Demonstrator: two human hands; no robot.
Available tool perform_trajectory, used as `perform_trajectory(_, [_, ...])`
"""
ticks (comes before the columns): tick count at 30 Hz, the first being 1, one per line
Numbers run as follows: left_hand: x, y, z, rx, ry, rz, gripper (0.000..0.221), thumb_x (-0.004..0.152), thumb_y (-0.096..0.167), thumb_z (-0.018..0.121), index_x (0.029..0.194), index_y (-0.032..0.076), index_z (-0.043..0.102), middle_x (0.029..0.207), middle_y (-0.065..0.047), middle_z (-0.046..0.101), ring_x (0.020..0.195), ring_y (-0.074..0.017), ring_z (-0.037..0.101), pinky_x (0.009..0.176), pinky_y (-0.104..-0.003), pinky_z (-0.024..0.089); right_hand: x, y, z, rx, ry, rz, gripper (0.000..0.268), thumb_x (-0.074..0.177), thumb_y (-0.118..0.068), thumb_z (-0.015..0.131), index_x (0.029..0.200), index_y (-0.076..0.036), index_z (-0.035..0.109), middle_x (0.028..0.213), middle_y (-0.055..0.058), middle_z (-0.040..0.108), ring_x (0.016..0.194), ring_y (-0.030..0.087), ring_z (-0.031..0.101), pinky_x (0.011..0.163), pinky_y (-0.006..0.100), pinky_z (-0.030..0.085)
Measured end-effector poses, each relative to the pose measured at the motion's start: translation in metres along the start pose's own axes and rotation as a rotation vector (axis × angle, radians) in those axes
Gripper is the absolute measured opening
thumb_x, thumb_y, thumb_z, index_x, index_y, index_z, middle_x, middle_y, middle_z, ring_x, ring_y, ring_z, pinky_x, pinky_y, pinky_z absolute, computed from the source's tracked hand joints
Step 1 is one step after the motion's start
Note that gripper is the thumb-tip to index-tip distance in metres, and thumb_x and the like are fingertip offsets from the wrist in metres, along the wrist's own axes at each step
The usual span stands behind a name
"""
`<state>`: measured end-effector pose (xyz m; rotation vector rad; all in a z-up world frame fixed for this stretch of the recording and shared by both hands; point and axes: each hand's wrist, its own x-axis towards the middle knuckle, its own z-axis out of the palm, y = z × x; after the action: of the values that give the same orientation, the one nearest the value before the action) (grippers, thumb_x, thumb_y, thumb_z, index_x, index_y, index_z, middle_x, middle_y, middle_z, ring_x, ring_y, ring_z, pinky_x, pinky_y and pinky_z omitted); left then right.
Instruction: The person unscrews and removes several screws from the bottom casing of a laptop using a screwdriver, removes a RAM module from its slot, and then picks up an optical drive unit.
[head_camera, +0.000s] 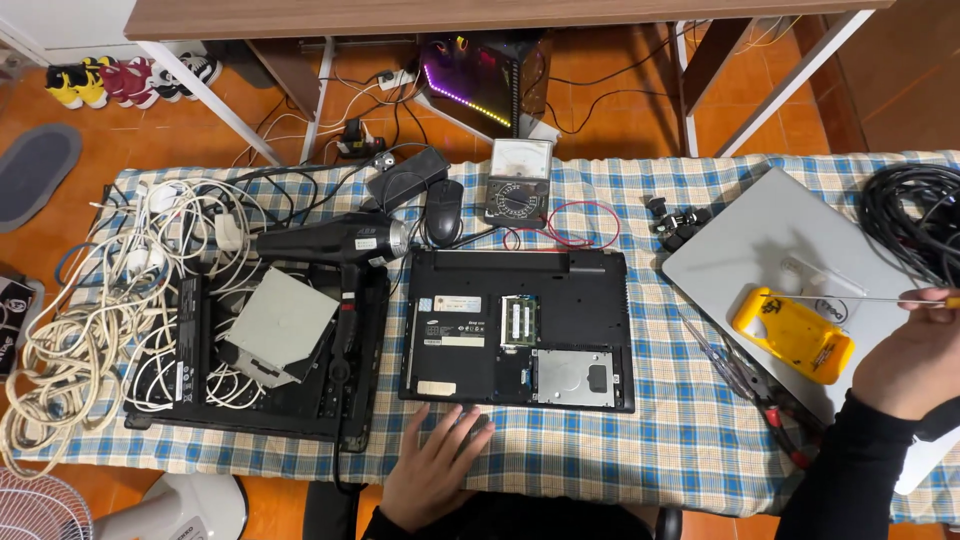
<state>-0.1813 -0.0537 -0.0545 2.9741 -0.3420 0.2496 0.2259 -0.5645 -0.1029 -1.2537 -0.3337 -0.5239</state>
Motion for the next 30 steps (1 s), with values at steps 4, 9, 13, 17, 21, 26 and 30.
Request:
perform_trajectory(4, [-0.001,-0.003,0.004,-0.014,-0.035,0.009,0.105,0.071,0.069,0.078,0.155,0.020,0.038,0.153,-0.010,0.043,0.141,-0.0292,0.040,0.114,-0.065,0.021,-0.005,-0.002,0.003,-0.074,0.016,-0.005,0.025,0.126,-0.013,0.032,0.112,0.000,0.050,0.110,0.011,0.055,0.102,0.019,0.055,0.096,0.030,0.046])
perform_trajectory(9, [-0.005,-0.005,0.024,0.035,0.038,0.003,0.086,0.088,0.069,0.061,0.156,0.020,0.039,0.154,-0.009,0.043,0.140,-0.0283,0.041,0.115,-0.063,0.023,-0.008,0.003,-0.005,-0.159,-0.003,-0.051,0.027,0.125,-0.014,0.033,0.109,-0.002,0.050,0.111,0.009,0.054,0.105,0.019,0.056,0.096,0.029,0.046])
perform_trajectory(13, [-0.012,-0.007,0.040,0.160,0.116,0.009,0.066,0.103,0.063,0.042,0.156,0.024,0.041,0.156,-0.007,0.044,0.141,-0.0249,0.043,0.118,-0.059,0.025,-0.013,0.010,-0.019,-0.216,-0.012,-0.044,0.031,0.124,-0.016,0.030,0.115,0.001,0.054,0.114,0.011,0.057,0.106,0.020,0.056,0.098,0.029,0.045])
perform_trajectory(17, [-0.017,-0.008,0.048,0.277,0.086,0.023,0.054,0.107,0.051,0.040,0.156,0.028,0.043,0.158,-0.006,0.044,0.144,-0.0235,0.043,0.121,-0.059,0.026,-0.015,0.016,-0.025,-0.196,-0.021,-0.026,0.030,0.123,-0.015,0.031,0.119,0.002,0.056,0.118,0.011,0.058,0.112,0.021,0.056,0.101,0.028,0.044])
perform_trajectory(21, [-0.014,-0.007,0.043,0.177,0.084,0.034,0.060,0.105,0.055,0.042,0.156,0.024,0.043,0.157,-0.010,0.044,0.145,-0.0261,0.041,0.119,-0.059,0.025,-0.016,0.020,-0.032,-0.222,-0.062,-0.049,0.028,0.124,-0.015,0.034,0.119,0.001,0.056,0.120,0.010,0.058,0.117,0.020,0.056,0.105,0.027,0.044])
perform_trajectory(26, [-0.008,-0.004,0.025,0.031,0.022,0.024,0.075,0.095,0.060,0.058,0.156,0.019,0.041,0.156,-0.014,0.042,0.145,-0.0298,0.040,0.118,-0.060,0.024,-0.014,0.022,-0.033,-0.324,-0.096,-0.101,0.026,0.124,-0.011,0.037,0.108,0.000,0.054,0.116,0.010,0.058,0.116,0.020,0.056,0.108,0.028,0.044])
perform_trajectory(30, [-0.003,-0.003,0.013,-0.054,-0.036,0.010,0.086,0.082,0.057,0.072,0.154,0.018,0.044,0.155,-0.014,0.043,0.144,-0.0310,0.039,0.116,-0.061,0.025,-0.018,0.018,-0.037,-0.378,-0.087,-0.105,0.027,0.124,-0.011,0.037,0.107,0.001,0.054,0.114,0.010,0.058,0.114,0.019,0.056,0.106,0.028,0.044])
